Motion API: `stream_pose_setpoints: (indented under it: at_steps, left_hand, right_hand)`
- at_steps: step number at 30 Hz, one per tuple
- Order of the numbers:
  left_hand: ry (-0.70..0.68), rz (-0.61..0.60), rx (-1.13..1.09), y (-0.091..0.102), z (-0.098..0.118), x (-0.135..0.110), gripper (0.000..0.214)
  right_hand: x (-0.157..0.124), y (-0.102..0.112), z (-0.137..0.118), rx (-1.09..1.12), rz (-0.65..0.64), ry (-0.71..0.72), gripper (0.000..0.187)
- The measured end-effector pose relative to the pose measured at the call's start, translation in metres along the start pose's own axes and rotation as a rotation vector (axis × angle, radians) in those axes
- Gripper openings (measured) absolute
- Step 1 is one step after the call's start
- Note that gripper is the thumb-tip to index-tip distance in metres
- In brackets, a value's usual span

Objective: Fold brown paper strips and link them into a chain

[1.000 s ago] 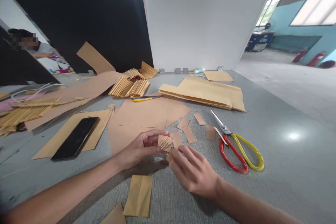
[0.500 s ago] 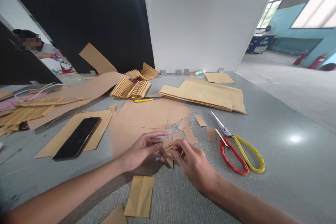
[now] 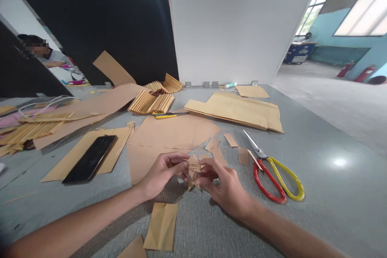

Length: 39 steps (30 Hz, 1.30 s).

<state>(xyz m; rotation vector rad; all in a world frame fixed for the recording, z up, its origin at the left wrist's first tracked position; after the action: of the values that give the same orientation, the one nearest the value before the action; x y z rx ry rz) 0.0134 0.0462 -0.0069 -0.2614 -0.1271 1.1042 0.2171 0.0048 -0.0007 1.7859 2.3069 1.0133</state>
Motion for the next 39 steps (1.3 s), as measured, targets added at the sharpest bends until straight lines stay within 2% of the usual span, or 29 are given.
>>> stream_pose_setpoints:
  at_steps: [6,11,19,22,26,29,32,36,39]
  left_hand:
    - [-0.040,-0.018,0.053,-0.002,0.004,-0.002,0.032]
    - [-0.002,-0.046,0.149,-0.005,0.003,-0.007,0.049]
    - [-0.030,-0.052,0.124,-0.010,0.000,-0.010,0.037]
    - [-0.034,-0.058,0.134,-0.011,0.003,-0.010,0.038]
    - [-0.020,-0.054,0.167,-0.012,0.004,-0.010,0.043]
    - [0.017,-0.087,0.240,-0.012,0.002,-0.010,0.030]
    - [0.063,-0.141,0.342,-0.013,0.001,-0.010,0.031]
    - [0.052,-0.133,0.373,-0.013,0.005,-0.011,0.031]
    - [0.045,-0.136,0.379,-0.012,0.007,-0.011,0.032]
  right_hand:
    - [0.008,0.002,0.005,0.171,-0.030,-0.078,0.021]
    - [0.009,0.002,0.003,0.165,-0.008,-0.068,0.023]
    - [0.010,0.001,-0.001,0.227,-0.047,-0.074,0.019]
    - [0.011,0.000,0.001,0.282,-0.044,-0.072,0.026]
    - [0.014,-0.002,0.005,0.374,-0.065,-0.169,0.035]
    - [0.016,-0.003,0.006,0.358,-0.076,-0.234,0.032]
    - [0.017,0.000,0.007,0.308,-0.068,-0.201,0.031]
    - [0.016,0.002,0.008,0.182,-0.080,-0.076,0.039]
    - [0.015,0.003,0.010,0.113,-0.056,-0.043,0.043]
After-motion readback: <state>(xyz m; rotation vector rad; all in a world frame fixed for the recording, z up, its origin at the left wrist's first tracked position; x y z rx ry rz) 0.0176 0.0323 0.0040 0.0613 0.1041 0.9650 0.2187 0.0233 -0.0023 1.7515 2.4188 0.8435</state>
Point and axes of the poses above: each hand's wrist, its own x-axis towards the middle knuckle, its own y-axis out of the back of the hand, z = x × y, the point moved 2 cm from there along x, towards the middle knuckle, and after that the axes turned 2 degrees about -z, right-handed, at the moved point
